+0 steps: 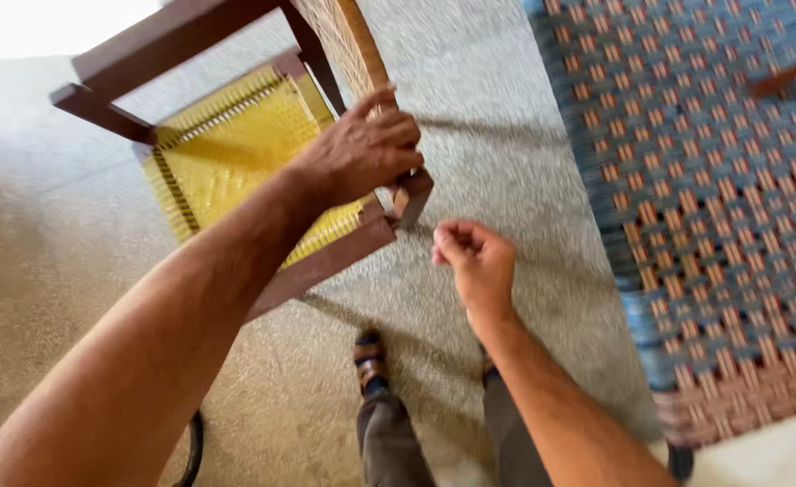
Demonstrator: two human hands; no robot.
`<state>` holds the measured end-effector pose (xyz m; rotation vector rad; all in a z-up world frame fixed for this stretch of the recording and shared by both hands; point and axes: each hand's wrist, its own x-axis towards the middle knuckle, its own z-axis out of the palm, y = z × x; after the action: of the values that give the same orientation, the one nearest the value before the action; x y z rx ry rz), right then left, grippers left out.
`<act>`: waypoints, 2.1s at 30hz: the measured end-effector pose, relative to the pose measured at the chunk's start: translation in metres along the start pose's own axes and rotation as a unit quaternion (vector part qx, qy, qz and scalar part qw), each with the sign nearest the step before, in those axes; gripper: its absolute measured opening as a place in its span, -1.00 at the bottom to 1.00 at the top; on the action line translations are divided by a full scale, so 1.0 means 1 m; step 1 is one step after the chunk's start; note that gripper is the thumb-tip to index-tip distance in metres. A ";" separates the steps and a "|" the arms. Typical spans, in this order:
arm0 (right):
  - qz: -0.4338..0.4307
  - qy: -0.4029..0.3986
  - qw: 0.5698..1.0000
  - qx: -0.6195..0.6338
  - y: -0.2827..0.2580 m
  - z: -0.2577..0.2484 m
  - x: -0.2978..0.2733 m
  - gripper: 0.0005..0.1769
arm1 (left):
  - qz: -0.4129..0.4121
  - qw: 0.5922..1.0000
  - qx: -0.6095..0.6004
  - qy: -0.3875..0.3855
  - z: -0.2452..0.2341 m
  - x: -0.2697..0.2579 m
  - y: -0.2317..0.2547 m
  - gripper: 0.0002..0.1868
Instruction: The person attaches a woven backrest to a wooden chair frame using a screwdriver and screws. They align the backrest, insert screws, and tighten them to secure the backrest to the chair.
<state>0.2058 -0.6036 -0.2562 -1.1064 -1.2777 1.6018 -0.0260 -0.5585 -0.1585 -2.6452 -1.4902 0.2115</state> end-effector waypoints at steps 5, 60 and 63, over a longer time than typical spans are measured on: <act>-0.015 0.014 0.999 -0.032 -0.008 0.021 0.014 -0.83 | 0.007 1.000 0.020 0.021 -0.005 0.011 -0.006 -0.73; -0.046 0.317 0.944 0.074 0.013 0.088 -0.004 -0.82 | 0.378 0.905 -0.085 0.177 0.014 0.038 -0.067 -0.92; -0.086 0.310 0.947 0.018 0.019 0.089 -0.004 -0.81 | 0.403 0.890 -0.091 0.196 0.016 0.042 -0.067 -0.75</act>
<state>0.1209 -0.6369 -0.2645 -1.2989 -0.8854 1.0191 -0.0641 -0.4879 -0.1667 -3.0380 -0.2530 -0.4090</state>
